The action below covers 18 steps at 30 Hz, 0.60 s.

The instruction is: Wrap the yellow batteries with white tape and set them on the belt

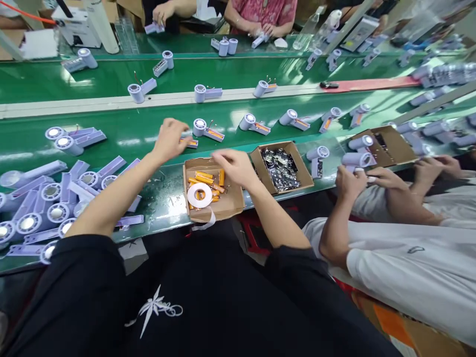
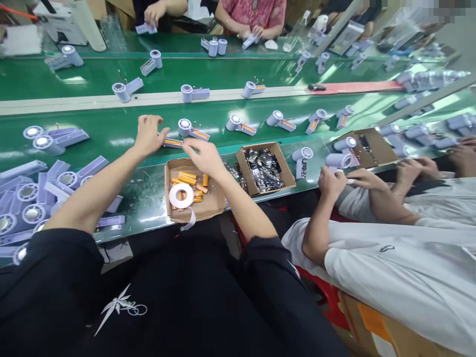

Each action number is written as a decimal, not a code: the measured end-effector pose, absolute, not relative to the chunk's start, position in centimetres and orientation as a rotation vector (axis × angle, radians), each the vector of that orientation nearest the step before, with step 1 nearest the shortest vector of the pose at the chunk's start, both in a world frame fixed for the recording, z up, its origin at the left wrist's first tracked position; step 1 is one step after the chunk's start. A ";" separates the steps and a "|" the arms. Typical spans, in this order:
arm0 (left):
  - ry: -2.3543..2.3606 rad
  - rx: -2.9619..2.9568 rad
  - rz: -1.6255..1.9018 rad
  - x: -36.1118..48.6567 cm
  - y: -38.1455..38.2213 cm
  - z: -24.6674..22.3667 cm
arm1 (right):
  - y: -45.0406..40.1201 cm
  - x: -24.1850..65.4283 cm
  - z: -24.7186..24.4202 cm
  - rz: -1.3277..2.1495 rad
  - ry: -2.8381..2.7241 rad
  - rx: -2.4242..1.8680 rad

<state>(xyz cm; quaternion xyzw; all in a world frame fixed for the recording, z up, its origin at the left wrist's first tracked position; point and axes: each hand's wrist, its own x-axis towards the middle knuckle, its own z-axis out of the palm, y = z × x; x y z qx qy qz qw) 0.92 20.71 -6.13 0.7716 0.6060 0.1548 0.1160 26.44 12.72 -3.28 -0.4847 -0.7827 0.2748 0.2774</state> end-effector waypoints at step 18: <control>1.060 2.818 0.415 0.5 0.5 -2.0 | -3.6 30.6 -3.0 1.128 -2.528 -0.643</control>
